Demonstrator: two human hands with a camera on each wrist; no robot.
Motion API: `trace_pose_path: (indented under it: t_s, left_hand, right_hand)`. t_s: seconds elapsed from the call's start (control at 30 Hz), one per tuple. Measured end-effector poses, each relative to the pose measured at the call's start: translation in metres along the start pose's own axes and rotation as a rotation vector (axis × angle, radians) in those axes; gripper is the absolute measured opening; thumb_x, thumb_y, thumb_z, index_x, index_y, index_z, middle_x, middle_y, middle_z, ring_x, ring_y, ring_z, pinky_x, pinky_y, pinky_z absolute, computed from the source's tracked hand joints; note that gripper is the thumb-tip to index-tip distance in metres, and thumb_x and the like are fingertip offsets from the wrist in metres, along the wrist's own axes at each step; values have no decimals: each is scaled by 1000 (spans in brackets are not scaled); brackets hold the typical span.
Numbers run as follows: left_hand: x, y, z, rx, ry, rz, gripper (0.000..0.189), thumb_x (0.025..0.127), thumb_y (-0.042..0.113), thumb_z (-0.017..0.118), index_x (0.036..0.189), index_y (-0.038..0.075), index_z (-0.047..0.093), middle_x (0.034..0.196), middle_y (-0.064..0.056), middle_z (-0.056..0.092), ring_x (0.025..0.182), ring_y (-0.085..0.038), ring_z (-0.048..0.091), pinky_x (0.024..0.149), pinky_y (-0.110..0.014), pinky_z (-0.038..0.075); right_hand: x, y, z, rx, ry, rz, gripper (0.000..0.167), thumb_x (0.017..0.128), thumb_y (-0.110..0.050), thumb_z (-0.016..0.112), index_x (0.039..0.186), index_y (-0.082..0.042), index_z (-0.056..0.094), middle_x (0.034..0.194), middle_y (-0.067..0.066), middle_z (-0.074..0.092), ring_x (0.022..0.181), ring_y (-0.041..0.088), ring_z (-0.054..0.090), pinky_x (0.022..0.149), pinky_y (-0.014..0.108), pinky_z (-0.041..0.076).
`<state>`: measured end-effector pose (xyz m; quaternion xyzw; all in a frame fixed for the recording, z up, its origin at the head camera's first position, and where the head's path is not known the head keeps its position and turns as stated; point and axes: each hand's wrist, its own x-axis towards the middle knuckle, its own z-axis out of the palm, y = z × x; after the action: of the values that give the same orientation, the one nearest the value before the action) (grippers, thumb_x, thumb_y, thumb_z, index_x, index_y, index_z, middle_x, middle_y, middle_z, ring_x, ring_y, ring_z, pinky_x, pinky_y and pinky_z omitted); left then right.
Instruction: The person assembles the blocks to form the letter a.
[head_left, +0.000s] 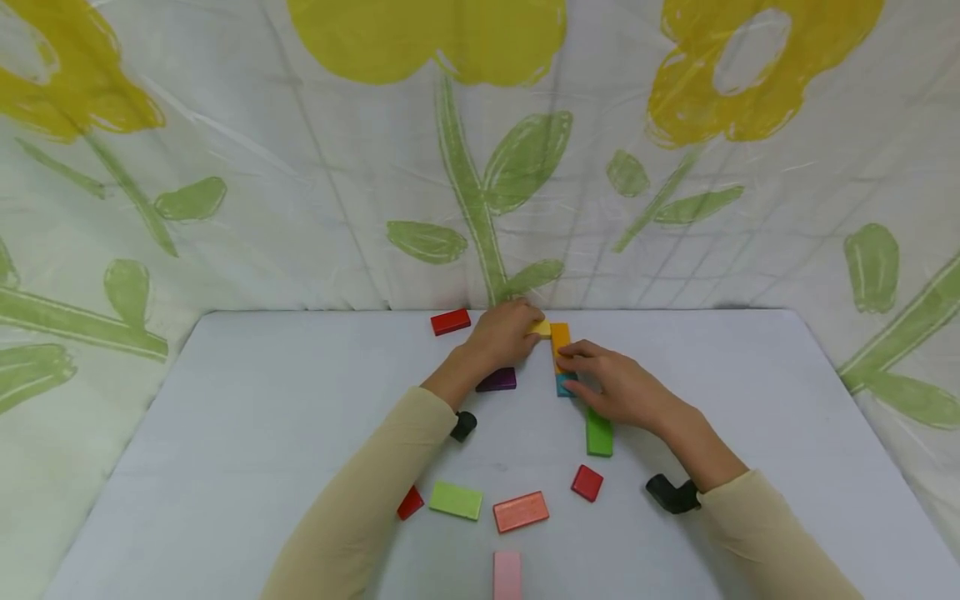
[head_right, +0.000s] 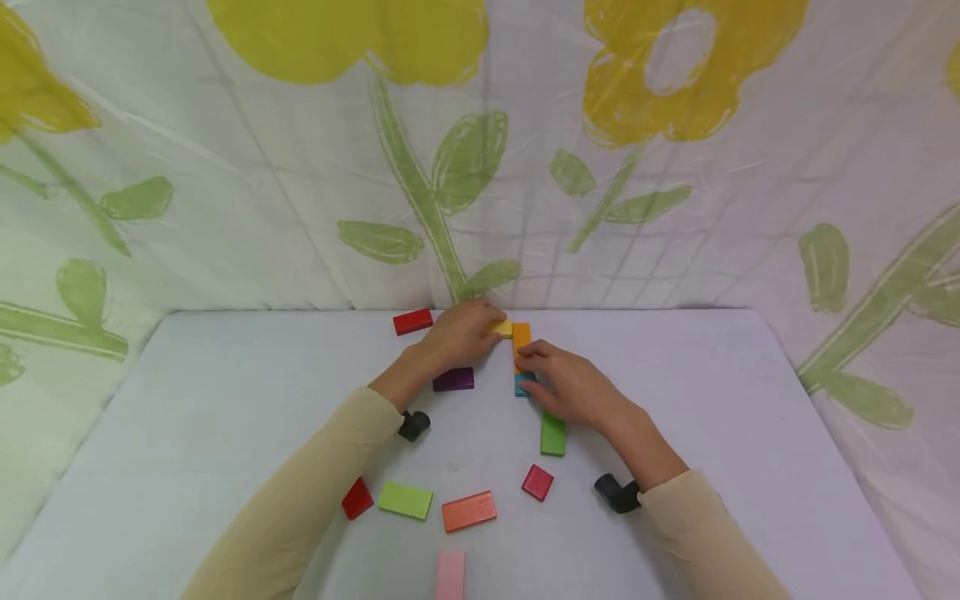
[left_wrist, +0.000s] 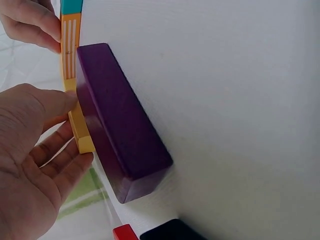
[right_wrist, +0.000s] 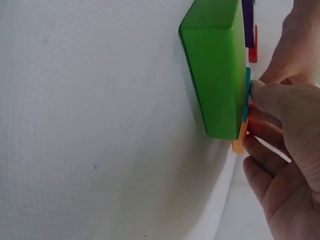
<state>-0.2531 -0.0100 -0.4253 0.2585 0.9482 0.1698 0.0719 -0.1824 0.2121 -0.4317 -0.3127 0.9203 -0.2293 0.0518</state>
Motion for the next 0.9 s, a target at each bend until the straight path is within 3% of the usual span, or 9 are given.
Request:
trace_pose_path:
  t_s: [0.3,0.5,0.73,0.9]
  left_hand:
    - [0,1,1,3,1,-23,39,105,25,67,140,9,68,134,-8,69,116,-24,66,106,-37,56]
    - [-9,-2,-2,3,18,-52,47,104,31,67,146,10,63,146,-7,65,128,-25,65,111,-40,55]
    - [-37,-26,-17,-20,46,-92,48,105,32,66,149,12,62,150,-11,62,139,-31,59,115,-46,53]
    - [-55,-48,-27,-14,112,-112,45,105,29,66,146,12,64,142,-9,65,130,-27,64,106,-44,58]
  right_hand:
    - [0,1,-2,13,-15,-1,40,101,-19,73,138,-3,69,146,13,65,135,34,64,110,53,55]
    - [0,0,-1,18,-18,5,41,101,-18,73,139,-3,69,146,14,64,136,35,63,111,53,55]
    - [-1,-2,0,-5,-27,25,42,101,-19,73,140,-3,68,147,14,64,135,35,63,110,53,55]
    - [0,-3,-1,-8,-24,28,43,101,-19,73,140,-3,68,147,14,63,135,36,63,110,53,55]
